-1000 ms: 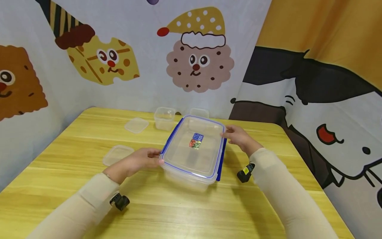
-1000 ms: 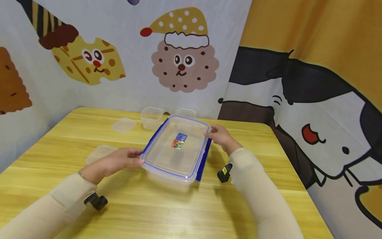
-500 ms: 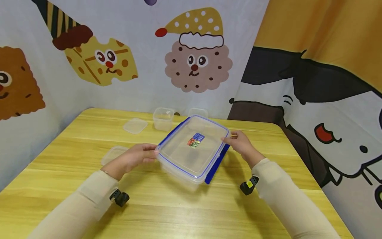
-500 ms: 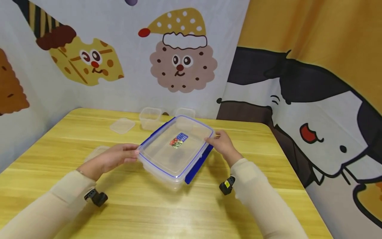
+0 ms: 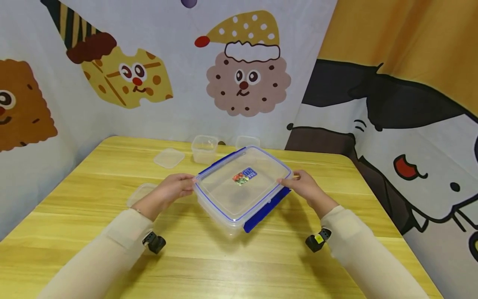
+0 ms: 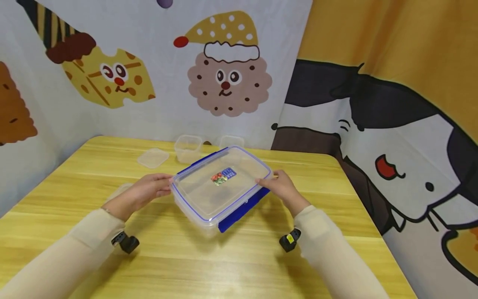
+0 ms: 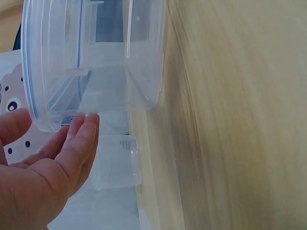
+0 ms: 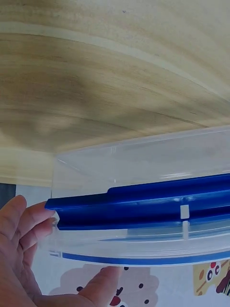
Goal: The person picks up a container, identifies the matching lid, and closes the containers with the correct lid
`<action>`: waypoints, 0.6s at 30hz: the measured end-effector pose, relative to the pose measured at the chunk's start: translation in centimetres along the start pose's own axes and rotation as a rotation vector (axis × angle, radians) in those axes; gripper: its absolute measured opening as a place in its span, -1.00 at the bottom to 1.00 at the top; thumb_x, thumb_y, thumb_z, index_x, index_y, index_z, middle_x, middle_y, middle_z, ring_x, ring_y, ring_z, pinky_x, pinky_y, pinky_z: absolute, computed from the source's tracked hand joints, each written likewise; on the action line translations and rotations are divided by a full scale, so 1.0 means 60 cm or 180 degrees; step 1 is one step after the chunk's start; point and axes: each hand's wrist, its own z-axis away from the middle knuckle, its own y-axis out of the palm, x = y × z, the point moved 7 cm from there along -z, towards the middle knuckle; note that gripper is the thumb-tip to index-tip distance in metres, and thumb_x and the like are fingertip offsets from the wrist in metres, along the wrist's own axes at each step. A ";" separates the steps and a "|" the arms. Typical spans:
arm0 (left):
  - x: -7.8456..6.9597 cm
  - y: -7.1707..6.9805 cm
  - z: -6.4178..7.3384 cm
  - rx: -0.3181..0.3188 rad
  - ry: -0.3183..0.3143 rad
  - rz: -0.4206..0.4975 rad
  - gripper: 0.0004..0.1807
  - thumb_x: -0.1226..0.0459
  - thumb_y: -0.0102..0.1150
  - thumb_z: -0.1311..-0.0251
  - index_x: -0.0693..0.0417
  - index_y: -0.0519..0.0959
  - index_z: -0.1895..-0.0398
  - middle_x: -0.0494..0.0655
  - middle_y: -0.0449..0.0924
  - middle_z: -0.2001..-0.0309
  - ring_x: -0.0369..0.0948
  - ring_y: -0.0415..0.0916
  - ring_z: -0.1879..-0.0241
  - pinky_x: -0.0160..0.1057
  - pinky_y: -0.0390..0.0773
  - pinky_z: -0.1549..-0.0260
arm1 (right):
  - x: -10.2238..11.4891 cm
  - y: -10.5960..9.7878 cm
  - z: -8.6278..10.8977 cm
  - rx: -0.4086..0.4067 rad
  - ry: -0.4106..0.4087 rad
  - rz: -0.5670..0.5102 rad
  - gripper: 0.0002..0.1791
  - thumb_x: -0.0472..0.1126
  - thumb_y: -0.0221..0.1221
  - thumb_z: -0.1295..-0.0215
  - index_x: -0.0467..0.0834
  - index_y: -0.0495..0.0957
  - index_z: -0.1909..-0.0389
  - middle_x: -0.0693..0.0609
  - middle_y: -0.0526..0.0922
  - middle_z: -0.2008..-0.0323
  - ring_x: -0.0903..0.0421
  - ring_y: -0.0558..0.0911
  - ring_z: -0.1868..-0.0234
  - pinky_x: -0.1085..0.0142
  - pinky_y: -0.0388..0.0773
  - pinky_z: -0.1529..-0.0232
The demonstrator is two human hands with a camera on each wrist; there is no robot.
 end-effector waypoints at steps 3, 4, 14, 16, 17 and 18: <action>0.000 -0.004 -0.006 -0.0112 -0.0026 -0.0050 -0.46 0.26 -0.14 -0.49 0.53 0.17 -0.34 0.40 0.33 -0.24 0.14 0.35 -0.21 -0.03 0.37 -0.26 | -0.002 0.001 0.003 0.0042 0.0002 -0.0021 -0.05 0.09 0.21 -0.28 -0.36 -0.02 -0.43 -0.35 0.32 -0.23 -0.23 0.33 -0.25 -0.13 0.25 -0.30; 0.000 -0.005 -0.008 -0.0137 -0.0036 -0.0060 -0.46 0.25 -0.14 -0.49 0.52 0.18 -0.34 0.39 0.33 -0.24 0.14 0.36 -0.22 -0.03 0.37 -0.25 | -0.003 0.001 0.004 0.0049 0.0005 -0.0021 -0.05 0.09 0.21 -0.28 -0.37 -0.02 -0.43 -0.34 0.32 -0.22 -0.24 0.34 -0.24 -0.13 0.25 -0.29; 0.006 -0.015 -0.030 -0.0345 -0.0176 -0.0021 -0.46 0.22 -0.15 -0.50 0.47 0.19 -0.36 0.35 0.28 -0.30 0.14 0.32 -0.27 -0.06 0.38 -0.26 | -0.012 0.001 0.015 0.0153 0.0010 -0.0138 -0.09 0.06 0.18 -0.33 -0.44 -0.02 -0.41 -0.34 0.48 -0.10 -0.17 0.53 -0.10 -0.06 0.30 -0.31; 0.004 -0.016 -0.035 -0.0374 -0.0167 0.0007 -0.47 0.24 -0.15 -0.49 0.47 0.20 -0.35 0.36 0.27 -0.31 0.14 0.32 -0.27 -0.07 0.37 -0.26 | -0.015 0.000 0.017 0.0181 0.0011 -0.0178 -0.10 0.05 0.16 -0.34 -0.45 -0.03 -0.40 -0.33 0.51 -0.08 -0.13 0.56 -0.05 -0.05 0.33 -0.30; 0.002 -0.016 -0.036 -0.0385 -0.0154 0.0015 -0.47 0.25 -0.15 -0.49 0.49 0.20 -0.35 0.37 0.27 -0.30 0.14 0.32 -0.27 -0.07 0.38 -0.26 | -0.017 0.000 0.017 0.0191 0.0015 -0.0200 -0.11 0.04 0.15 -0.35 -0.45 -0.03 -0.40 -0.33 0.52 -0.07 -0.10 0.58 -0.03 -0.04 0.34 -0.29; 0.001 -0.016 -0.038 -0.0390 -0.0147 0.0003 -0.48 0.25 -0.15 -0.49 0.49 0.21 -0.34 0.37 0.27 -0.30 0.14 0.32 -0.27 -0.07 0.38 -0.25 | -0.018 -0.001 0.017 0.0198 0.0022 -0.0221 -0.11 0.04 0.14 -0.36 -0.45 -0.03 -0.40 -0.32 0.53 -0.05 -0.07 0.60 0.00 -0.04 0.35 -0.28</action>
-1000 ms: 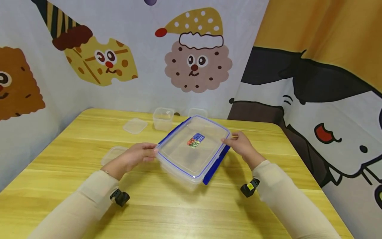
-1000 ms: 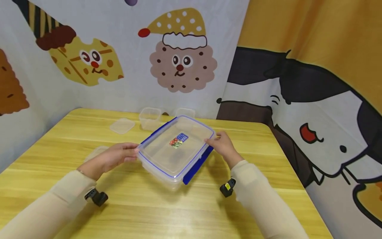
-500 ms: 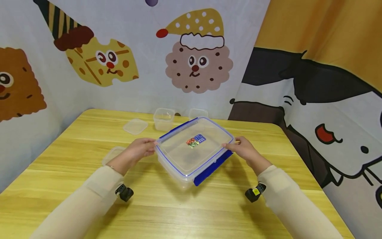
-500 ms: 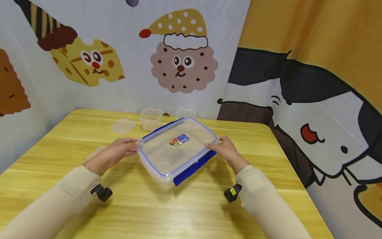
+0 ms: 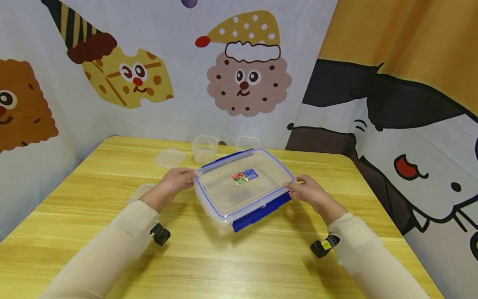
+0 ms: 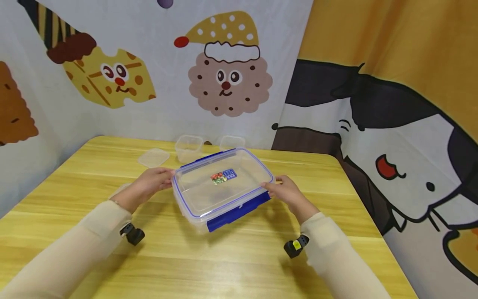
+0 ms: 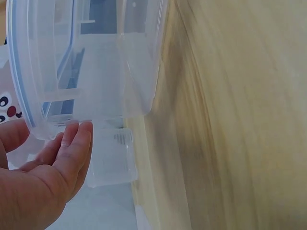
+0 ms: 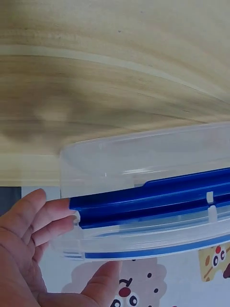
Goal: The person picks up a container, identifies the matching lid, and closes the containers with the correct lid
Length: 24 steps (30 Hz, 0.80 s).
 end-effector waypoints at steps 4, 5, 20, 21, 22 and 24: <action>-0.004 0.000 -0.007 -0.0016 -0.0003 -0.0016 -0.48 0.24 -0.17 -0.50 0.49 0.22 -0.33 0.36 0.28 -0.30 0.14 0.31 -0.27 -0.06 0.39 -0.25 | -0.006 -0.001 0.000 0.0011 0.0038 -0.0084 -0.16 0.04 0.13 -0.38 -0.45 0.01 -0.38 -0.28 0.56 -0.01 0.06 0.64 0.13 0.01 0.44 -0.22; -0.006 0.000 -0.008 -0.0022 0.0002 -0.0033 -0.48 0.24 -0.17 -0.50 0.50 0.22 -0.33 0.37 0.29 -0.30 0.14 0.32 -0.27 -0.06 0.40 -0.24 | -0.006 -0.001 0.000 0.0013 0.0047 -0.0112 -0.18 0.03 0.13 -0.38 -0.45 0.03 -0.36 -0.26 0.57 0.02 0.09 0.64 0.17 0.04 0.47 -0.18; -0.009 -0.008 -0.047 -0.0187 0.0024 -0.0101 -0.52 0.22 -0.12 -0.48 0.52 0.37 -0.20 0.30 0.47 -0.11 -0.05 0.51 -0.02 -0.16 0.49 -0.16 | -0.012 0.002 0.017 0.0065 0.0002 -0.0276 -0.37 -0.02 0.08 -0.43 -0.45 0.15 -0.19 -0.18 0.51 0.14 0.02 0.61 0.15 0.30 0.61 0.07; -0.009 -0.008 -0.050 -0.0195 0.0021 -0.0111 -0.52 0.22 -0.12 -0.48 0.52 0.37 -0.20 0.28 0.49 -0.09 -0.08 0.52 0.01 -0.16 0.50 -0.14 | -0.012 0.002 0.018 0.0072 -0.0006 -0.0266 -0.39 -0.02 0.08 -0.43 -0.44 0.16 -0.17 -0.17 0.52 0.14 0.02 0.61 0.15 0.31 0.61 0.07; -0.010 -0.008 -0.053 -0.0206 0.0023 -0.0101 -0.52 0.22 -0.12 -0.47 0.52 0.38 -0.19 0.27 0.49 -0.08 -0.09 0.52 0.02 -0.17 0.51 -0.13 | -0.012 0.003 0.020 0.0079 -0.0005 -0.0259 -0.40 -0.02 0.09 -0.42 -0.43 0.17 -0.16 -0.17 0.52 0.14 0.02 0.61 0.15 0.30 0.61 0.07; -0.011 -0.009 -0.058 -0.0210 0.0020 -0.0087 -0.52 0.21 -0.11 -0.47 0.52 0.38 -0.19 0.29 0.49 -0.10 -0.07 0.53 0.00 -0.19 0.52 -0.12 | -0.012 0.004 0.023 0.0101 -0.0021 -0.0236 -0.42 -0.02 0.08 -0.42 -0.42 0.18 -0.13 -0.17 0.52 0.15 0.03 0.61 0.16 0.29 0.61 0.07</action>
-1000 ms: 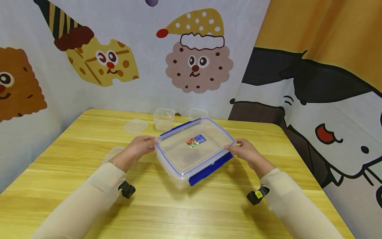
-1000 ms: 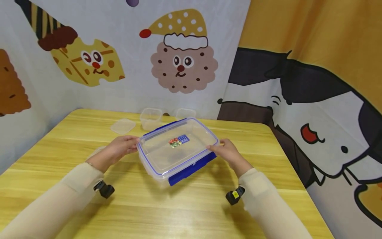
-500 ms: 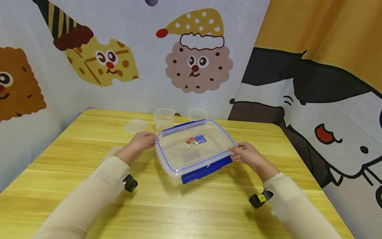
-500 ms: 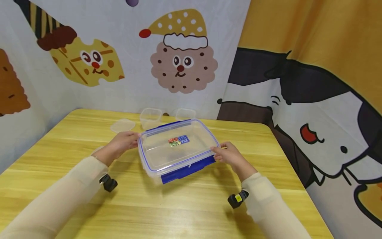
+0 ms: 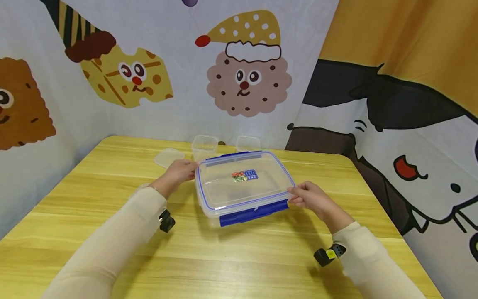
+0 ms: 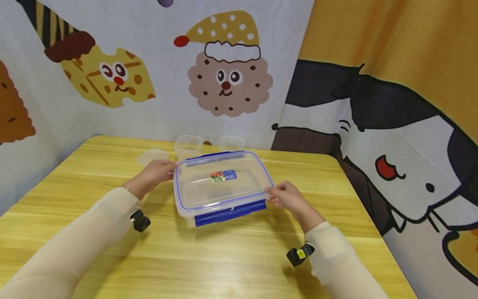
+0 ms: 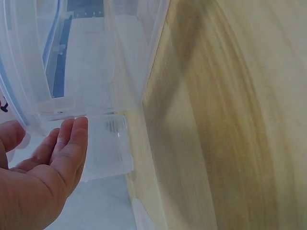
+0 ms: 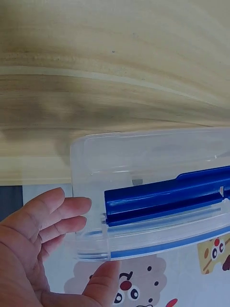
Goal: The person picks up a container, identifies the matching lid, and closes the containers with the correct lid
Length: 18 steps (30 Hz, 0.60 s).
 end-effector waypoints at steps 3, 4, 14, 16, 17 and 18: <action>-0.002 0.001 -0.005 0.0010 -0.0009 0.0023 -0.50 0.20 -0.12 -0.48 0.51 0.37 -0.21 0.32 0.45 -0.16 0.01 0.50 -0.09 -0.18 0.51 -0.13 | -0.001 0.002 0.006 0.0018 -0.0001 0.0033 -0.46 -0.01 0.09 -0.42 -0.40 0.21 -0.08 -0.16 0.53 0.15 0.05 0.62 0.17 0.29 0.61 0.09; -0.002 0.001 -0.007 0.0010 -0.0015 0.0035 -0.51 0.21 -0.12 -0.48 0.51 0.37 -0.21 0.33 0.43 -0.18 0.03 0.48 -0.12 -0.18 0.51 -0.13 | -0.001 0.002 0.008 0.0018 0.0003 0.0050 -0.47 -0.01 0.09 -0.42 -0.39 0.22 -0.06 -0.16 0.53 0.15 0.05 0.62 0.17 0.29 0.61 0.10; -0.010 0.002 -0.022 0.0093 -0.0040 -0.0055 -0.50 0.20 -0.18 -0.51 0.45 0.32 -0.29 0.32 0.37 -0.26 0.10 0.39 -0.23 -0.13 0.47 -0.17 | -0.005 0.011 0.026 0.0034 -0.0025 0.0228 -0.51 0.01 0.11 -0.40 -0.36 0.27 0.05 -0.17 0.59 0.16 -0.04 0.64 0.13 0.17 0.60 0.01; -0.012 0.002 -0.026 0.0104 -0.0049 -0.0096 -0.49 0.18 -0.17 -0.51 0.41 0.30 -0.32 0.29 0.35 -0.28 0.10 0.38 -0.24 -0.13 0.47 -0.18 | -0.005 0.013 0.029 0.0050 -0.0032 0.0234 -0.52 0.01 0.11 -0.40 -0.35 0.28 0.06 -0.18 0.59 0.15 -0.05 0.63 0.12 0.15 0.59 0.01; -0.012 0.002 -0.028 0.0108 -0.0051 -0.0126 -0.48 0.17 -0.17 -0.51 0.40 0.30 -0.33 0.28 0.34 -0.29 0.09 0.37 -0.25 -0.13 0.46 -0.18 | -0.005 0.014 0.030 0.0067 -0.0042 0.0237 -0.53 0.01 0.11 -0.40 -0.35 0.28 0.07 -0.19 0.59 0.15 -0.05 0.63 0.11 0.15 0.59 0.01; -0.013 0.003 -0.029 0.0110 -0.0049 -0.0147 -0.48 0.16 -0.17 -0.51 0.39 0.30 -0.33 0.27 0.34 -0.29 0.09 0.37 -0.26 -0.13 0.46 -0.18 | -0.005 0.015 0.031 0.0078 -0.0049 0.0239 -0.53 0.01 0.11 -0.40 -0.35 0.28 0.08 -0.20 0.59 0.15 -0.05 0.63 0.11 0.14 0.59 0.01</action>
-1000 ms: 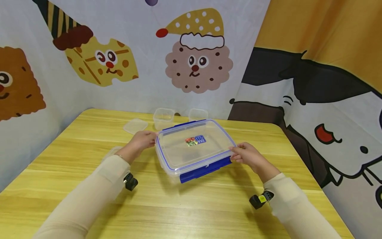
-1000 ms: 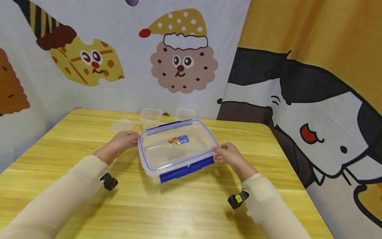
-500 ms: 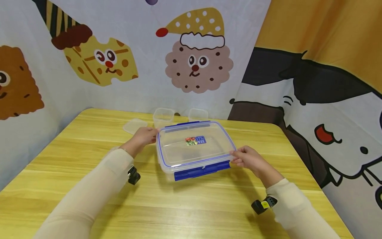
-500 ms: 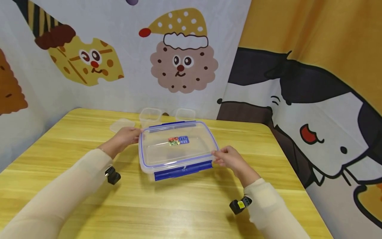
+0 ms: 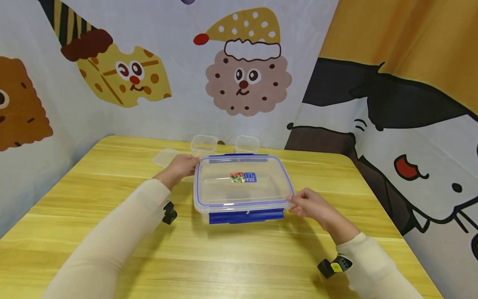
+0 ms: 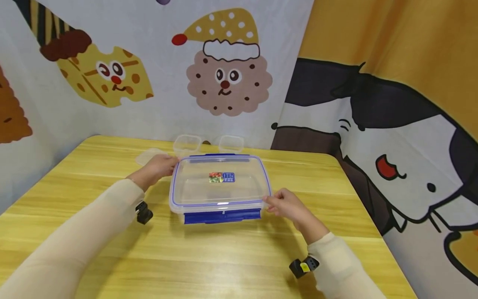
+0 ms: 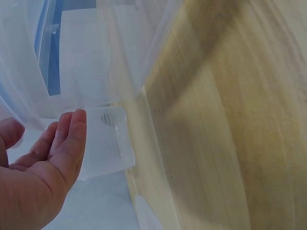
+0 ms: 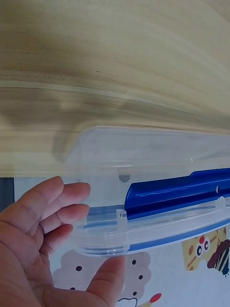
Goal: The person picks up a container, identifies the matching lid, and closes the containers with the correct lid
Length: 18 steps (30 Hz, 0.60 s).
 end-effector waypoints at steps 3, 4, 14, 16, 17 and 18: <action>-0.002 0.001 -0.003 0.0006 -0.0005 -0.0031 -0.48 0.14 -0.17 -0.51 0.37 0.31 -0.33 0.25 0.35 -0.29 0.08 0.35 -0.27 -0.12 0.45 -0.19 | 0.002 0.002 0.005 0.0055 -0.0050 0.0015 -0.54 0.00 0.11 -0.40 -0.36 0.29 0.10 -0.23 0.58 0.13 -0.06 0.63 0.11 0.13 0.59 0.02; -0.002 0.001 -0.003 0.0005 -0.0012 -0.0017 -0.47 0.14 -0.17 -0.51 0.38 0.31 -0.33 0.25 0.34 -0.30 0.08 0.35 -0.28 -0.12 0.45 -0.20 | 0.002 0.002 0.005 0.0060 -0.0053 0.0018 -0.53 0.01 0.10 -0.41 -0.36 0.29 0.08 -0.22 0.58 0.13 -0.06 0.63 0.09 0.14 0.59 0.03; 0.007 0.006 0.021 0.0249 0.0021 -0.0013 -0.41 0.16 -0.13 -0.48 0.49 0.21 -0.34 0.37 0.31 -0.28 0.16 0.34 -0.25 -0.06 0.42 -0.22 | -0.005 -0.003 -0.007 0.0051 0.0051 -0.0031 -0.37 0.10 0.05 -0.42 -0.41 0.30 -0.14 -0.17 0.56 0.01 -0.08 0.55 -0.03 0.14 0.55 -0.06; 0.008 0.009 0.035 0.0336 0.0043 -0.0072 -0.41 0.17 -0.12 -0.47 0.49 0.19 -0.35 0.37 0.28 -0.29 0.18 0.31 -0.26 -0.02 0.39 -0.24 | -0.006 -0.003 -0.010 0.0054 0.0065 -0.0061 -0.37 0.10 0.05 -0.42 -0.41 0.30 -0.14 -0.19 0.54 -0.02 -0.10 0.54 -0.06 0.10 0.53 -0.09; 0.008 0.011 0.043 0.0377 0.0044 -0.0116 -0.40 0.16 -0.11 -0.47 0.48 0.17 -0.36 0.36 0.27 -0.30 0.18 0.29 -0.27 0.00 0.37 -0.26 | -0.006 -0.003 -0.011 0.0054 0.0065 -0.0071 -0.37 0.09 0.05 -0.42 -0.41 0.30 -0.14 -0.20 0.54 -0.03 -0.10 0.54 -0.06 0.09 0.53 -0.10; 0.009 0.012 0.050 0.0409 0.0046 -0.0134 -0.38 0.16 -0.09 -0.46 0.48 0.16 -0.36 0.36 0.25 -0.31 0.19 0.27 -0.28 0.01 0.35 -0.27 | -0.007 -0.003 -0.012 0.0056 0.0066 -0.0079 -0.38 0.09 0.04 -0.43 -0.41 0.30 -0.14 -0.20 0.54 -0.03 -0.10 0.54 -0.06 0.07 0.52 -0.11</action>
